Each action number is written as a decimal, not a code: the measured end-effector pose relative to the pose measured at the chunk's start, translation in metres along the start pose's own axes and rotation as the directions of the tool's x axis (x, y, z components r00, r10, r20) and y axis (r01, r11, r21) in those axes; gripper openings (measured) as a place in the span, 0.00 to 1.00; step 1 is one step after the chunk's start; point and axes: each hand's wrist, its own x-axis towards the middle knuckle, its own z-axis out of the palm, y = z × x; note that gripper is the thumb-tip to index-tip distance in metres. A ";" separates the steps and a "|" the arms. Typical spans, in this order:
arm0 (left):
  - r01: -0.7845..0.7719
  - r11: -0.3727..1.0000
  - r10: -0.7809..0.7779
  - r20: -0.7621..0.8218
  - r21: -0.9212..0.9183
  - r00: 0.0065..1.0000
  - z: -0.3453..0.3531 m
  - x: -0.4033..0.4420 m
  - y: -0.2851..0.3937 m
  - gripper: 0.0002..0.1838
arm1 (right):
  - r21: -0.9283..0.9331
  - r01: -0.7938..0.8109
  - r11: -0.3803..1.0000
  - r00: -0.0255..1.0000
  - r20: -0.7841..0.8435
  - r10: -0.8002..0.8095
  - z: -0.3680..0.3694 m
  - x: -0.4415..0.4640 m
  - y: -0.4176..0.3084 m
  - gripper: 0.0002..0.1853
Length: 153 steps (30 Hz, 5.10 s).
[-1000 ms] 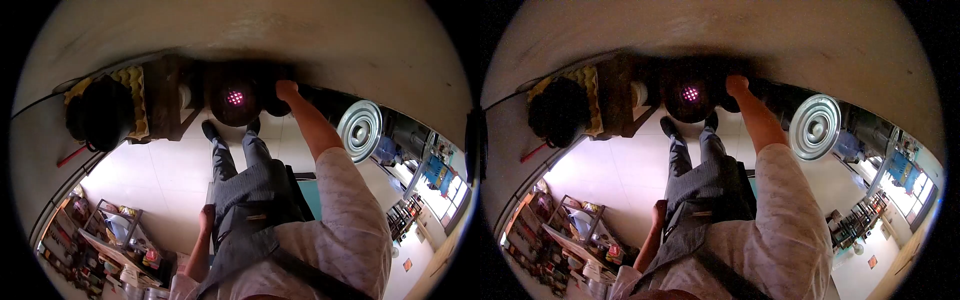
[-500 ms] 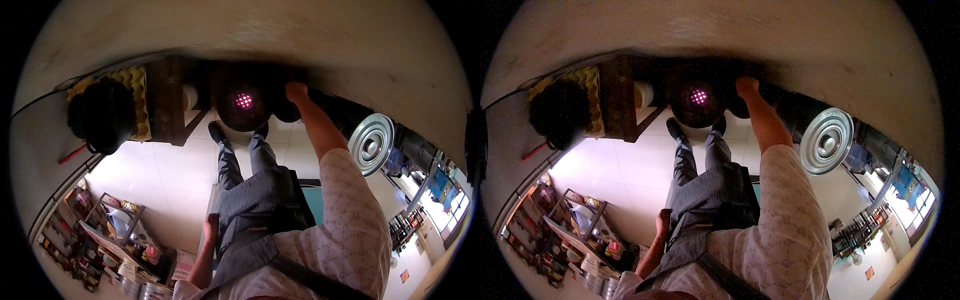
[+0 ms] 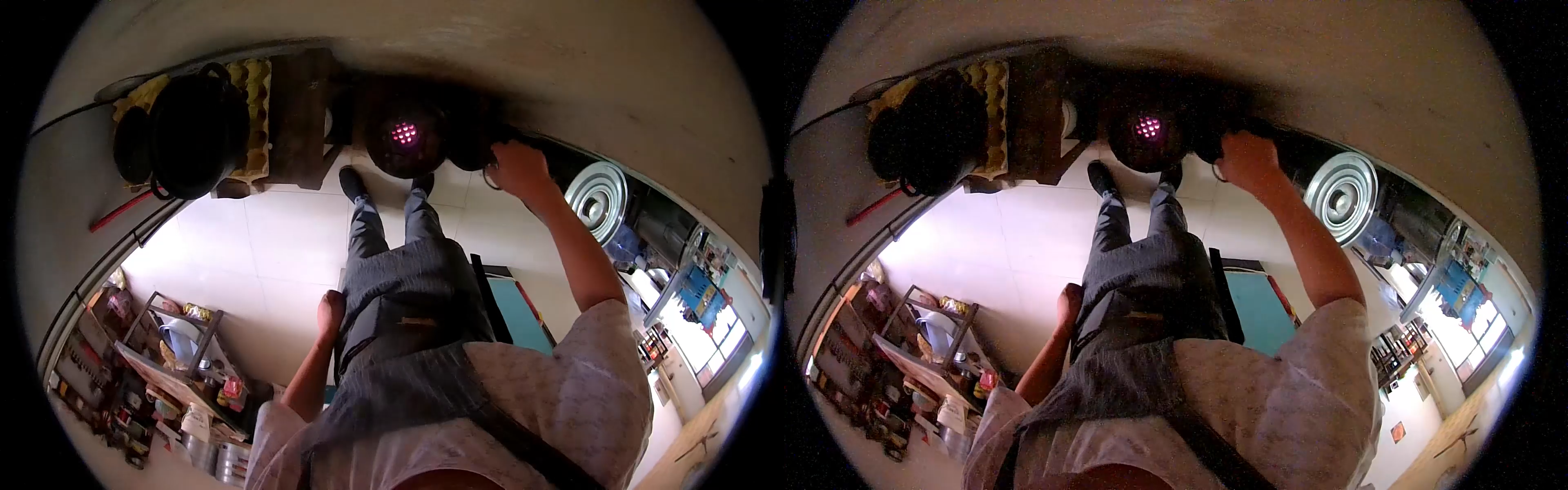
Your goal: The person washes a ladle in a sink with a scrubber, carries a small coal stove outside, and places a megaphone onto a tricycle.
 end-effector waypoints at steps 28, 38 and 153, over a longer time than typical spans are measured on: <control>0.048 0.997 -0.040 0.130 -0.057 0.991 -0.060 0.025 -0.081 0.18 | -0.097 -0.056 0.994 0.983 0.167 0.072 0.149 0.089 -0.140 0.14; -0.004 0.992 0.016 0.098 -0.128 0.995 -0.054 0.021 -0.097 0.17 | -0.062 0.015 0.998 0.993 0.117 -0.008 0.163 0.131 -0.141 0.09; 0.081 0.988 -0.085 -0.021 -0.131 0.996 0.083 -0.030 -0.040 0.12 | -0.438 0.266 0.859 0.964 0.101 -0.247 0.136 0.210 0.110 0.07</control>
